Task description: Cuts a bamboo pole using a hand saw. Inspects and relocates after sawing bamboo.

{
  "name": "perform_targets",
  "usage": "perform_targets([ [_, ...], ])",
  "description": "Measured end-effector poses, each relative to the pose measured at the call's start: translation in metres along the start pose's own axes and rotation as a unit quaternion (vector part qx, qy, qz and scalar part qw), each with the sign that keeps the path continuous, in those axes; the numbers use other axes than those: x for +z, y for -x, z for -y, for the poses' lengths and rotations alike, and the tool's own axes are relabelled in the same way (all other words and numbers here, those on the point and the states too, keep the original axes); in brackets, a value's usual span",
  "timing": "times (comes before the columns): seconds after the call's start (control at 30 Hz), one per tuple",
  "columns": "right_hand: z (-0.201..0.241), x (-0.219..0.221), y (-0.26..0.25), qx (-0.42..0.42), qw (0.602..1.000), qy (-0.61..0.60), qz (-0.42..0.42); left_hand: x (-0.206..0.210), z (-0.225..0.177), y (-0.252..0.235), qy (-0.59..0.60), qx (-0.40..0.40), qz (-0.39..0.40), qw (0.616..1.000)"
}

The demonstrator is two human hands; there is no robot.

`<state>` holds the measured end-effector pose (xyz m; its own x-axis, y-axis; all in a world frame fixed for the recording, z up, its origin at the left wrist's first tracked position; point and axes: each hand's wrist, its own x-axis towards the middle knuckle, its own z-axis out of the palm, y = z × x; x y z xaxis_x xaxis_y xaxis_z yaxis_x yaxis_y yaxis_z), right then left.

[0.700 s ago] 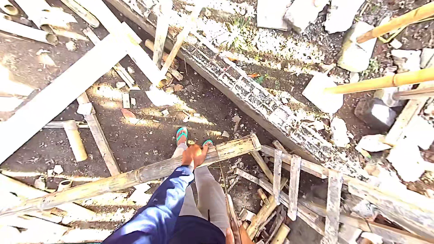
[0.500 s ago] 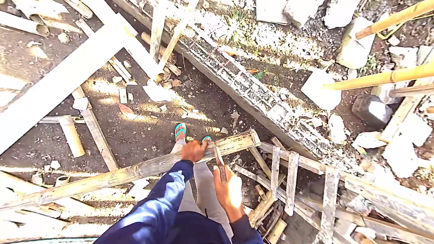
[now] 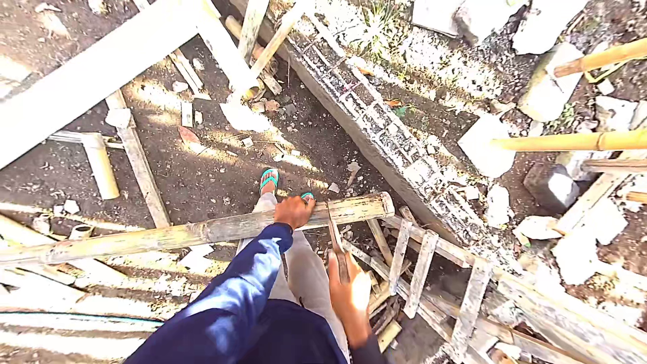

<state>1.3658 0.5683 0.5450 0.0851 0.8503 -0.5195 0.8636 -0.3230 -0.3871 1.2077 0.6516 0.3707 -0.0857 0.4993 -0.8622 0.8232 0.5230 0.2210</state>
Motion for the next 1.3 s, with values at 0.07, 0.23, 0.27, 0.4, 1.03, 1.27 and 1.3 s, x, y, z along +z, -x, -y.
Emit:
perform_targets([
  [0.07,-0.014,-0.024,0.063,-0.028,0.999,0.013,-0.037,-0.006,-0.002,-0.005,0.01,0.0,0.01,1.0],
  [0.23,-0.018,-0.031,0.061,-0.024,0.999,0.008,-0.023,-0.006,-0.003,0.004,0.022,-0.001,0.005,1.0],
  [0.27,-0.005,-0.018,0.019,-0.022,0.999,0.021,-0.012,-0.005,-0.004,0.004,0.022,0.003,0.0,1.0],
  [0.4,0.022,0.006,-0.04,0.031,0.999,0.019,0.033,-0.007,0.002,-0.005,0.011,0.005,0.033,0.999],
  [1.03,-0.015,-0.034,0.094,-0.009,0.997,-0.001,-0.076,-0.035,-0.005,-0.015,0.018,-0.025,0.065,0.997],
  [1.27,0.031,0.01,-0.048,0.038,0.999,-0.03,0.0,-0.038,0.001,-0.019,0.015,-0.009,0.021,1.0],
  [1.3,0.033,0.013,-0.043,0.051,0.998,-0.028,0.009,-0.038,0.005,-0.017,0.012,-0.009,0.029,0.999],
])
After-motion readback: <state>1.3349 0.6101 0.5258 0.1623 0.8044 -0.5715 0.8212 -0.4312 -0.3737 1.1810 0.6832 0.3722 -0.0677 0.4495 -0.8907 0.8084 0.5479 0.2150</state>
